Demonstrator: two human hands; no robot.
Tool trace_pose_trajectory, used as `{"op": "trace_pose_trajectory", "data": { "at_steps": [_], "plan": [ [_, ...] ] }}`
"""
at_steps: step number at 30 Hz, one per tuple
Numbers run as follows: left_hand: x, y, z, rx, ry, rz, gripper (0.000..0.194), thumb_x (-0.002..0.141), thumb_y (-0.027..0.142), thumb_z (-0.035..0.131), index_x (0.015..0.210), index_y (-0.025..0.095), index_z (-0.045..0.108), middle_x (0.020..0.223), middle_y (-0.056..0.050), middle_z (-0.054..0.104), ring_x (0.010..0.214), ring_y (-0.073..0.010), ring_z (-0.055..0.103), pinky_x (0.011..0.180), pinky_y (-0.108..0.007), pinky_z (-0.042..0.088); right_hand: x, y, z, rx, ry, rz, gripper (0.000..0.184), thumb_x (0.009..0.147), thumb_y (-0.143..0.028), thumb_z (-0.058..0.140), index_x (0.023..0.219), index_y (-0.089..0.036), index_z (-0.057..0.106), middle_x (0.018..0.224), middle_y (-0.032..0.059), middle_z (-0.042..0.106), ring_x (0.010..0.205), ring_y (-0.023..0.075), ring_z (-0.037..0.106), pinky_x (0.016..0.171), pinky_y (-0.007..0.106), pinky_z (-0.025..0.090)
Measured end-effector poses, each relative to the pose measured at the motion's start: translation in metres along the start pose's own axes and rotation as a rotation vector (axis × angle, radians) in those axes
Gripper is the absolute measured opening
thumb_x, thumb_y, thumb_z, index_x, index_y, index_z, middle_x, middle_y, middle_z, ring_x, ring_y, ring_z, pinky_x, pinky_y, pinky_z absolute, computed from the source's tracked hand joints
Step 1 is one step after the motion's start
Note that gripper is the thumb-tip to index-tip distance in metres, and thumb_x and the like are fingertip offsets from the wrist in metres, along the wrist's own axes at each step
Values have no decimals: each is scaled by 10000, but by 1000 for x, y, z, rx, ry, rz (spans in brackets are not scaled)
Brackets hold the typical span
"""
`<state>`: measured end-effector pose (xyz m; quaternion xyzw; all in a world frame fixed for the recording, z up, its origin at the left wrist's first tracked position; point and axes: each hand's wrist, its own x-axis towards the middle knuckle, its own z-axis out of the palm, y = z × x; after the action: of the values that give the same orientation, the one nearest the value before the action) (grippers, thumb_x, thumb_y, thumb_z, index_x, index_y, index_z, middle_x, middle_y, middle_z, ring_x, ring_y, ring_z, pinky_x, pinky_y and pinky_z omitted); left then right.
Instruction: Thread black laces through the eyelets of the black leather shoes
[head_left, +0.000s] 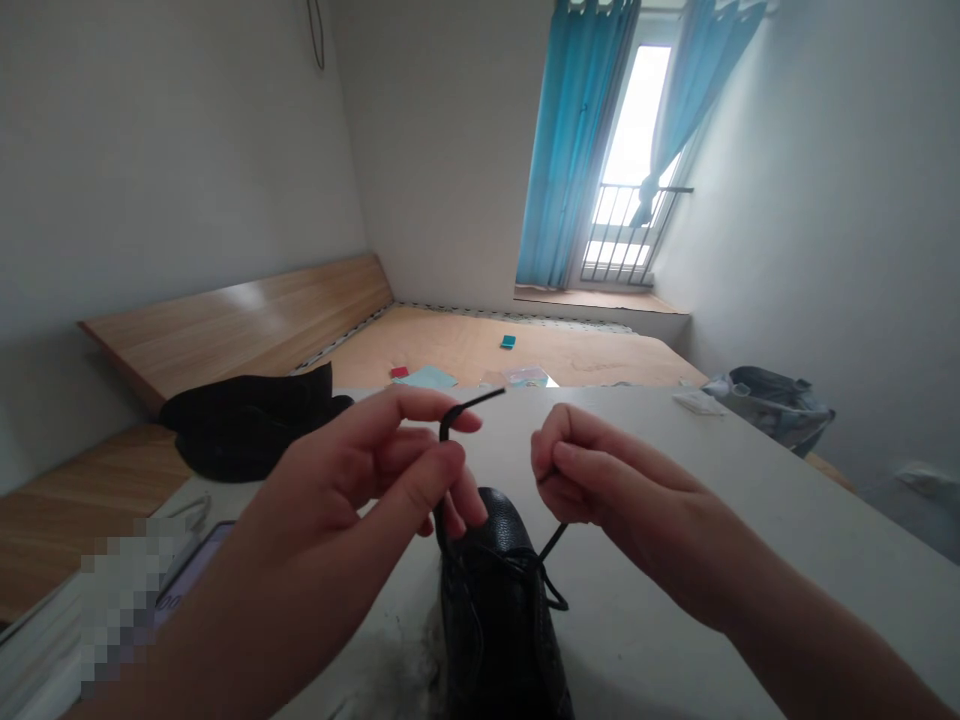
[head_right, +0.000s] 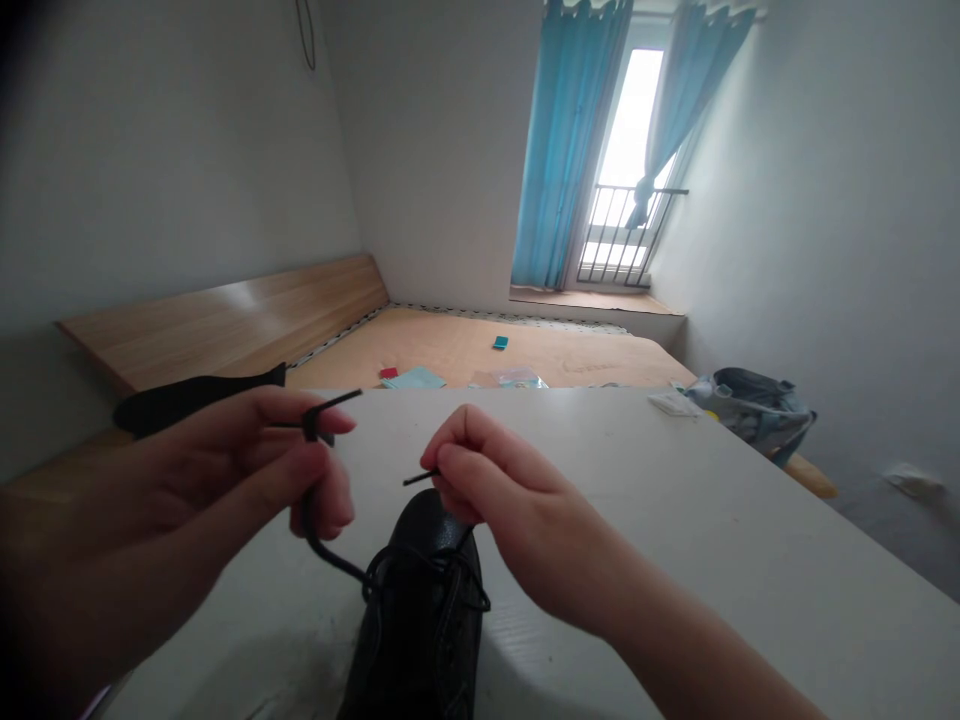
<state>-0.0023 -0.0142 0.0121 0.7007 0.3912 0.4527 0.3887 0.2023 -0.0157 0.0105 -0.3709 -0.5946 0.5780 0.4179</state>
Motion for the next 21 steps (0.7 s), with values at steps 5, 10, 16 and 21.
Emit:
{"op": "trace_pose_trajectory", "data": {
  "at_steps": [5, 10, 16, 21],
  "plan": [
    [11, -15, 12, 6, -173, -88, 273, 951, 372, 457, 819, 192, 614, 719, 8, 691, 612, -131, 609, 548, -225, 464, 9, 13, 9, 297, -4, 39, 170, 892, -338, 620, 897, -188, 540, 673, -41, 521, 598, 86, 436, 590, 228, 323],
    [9, -27, 13, 352, -91, -103, 462, 989, 463, 309, 746, 206, 606, 707, -1, 653, 665, -165, 586, 615, -283, 419, 12, 23, 16, 383, 112, 89, 240, 792, -295, 748, 949, -189, 600, 848, 15, 682, 722, 104, 599, 651, 218, 418],
    [5, -20, 14, 589, -313, -111, 483, 988, 426, 251, 633, 216, 502, 608, 8, 568, 590, -169, 516, 542, -289, 313, 10, 26, 26, 325, 286, 76, 231, 710, -294, 795, 889, -191, 692, 795, 14, 714, 725, 136, 647, 670, 245, 497],
    [4, -15, 16, 500, -392, -146, 444, 959, 401, 303, 621, 214, 523, 604, 20, 582, 575, -158, 524, 556, -282, 335, 12, 30, 31, 143, 201, -1, 216, 736, -326, 757, 910, -200, 754, 800, 30, 738, 683, 177, 670, 637, 319, 549]
  ]
}}
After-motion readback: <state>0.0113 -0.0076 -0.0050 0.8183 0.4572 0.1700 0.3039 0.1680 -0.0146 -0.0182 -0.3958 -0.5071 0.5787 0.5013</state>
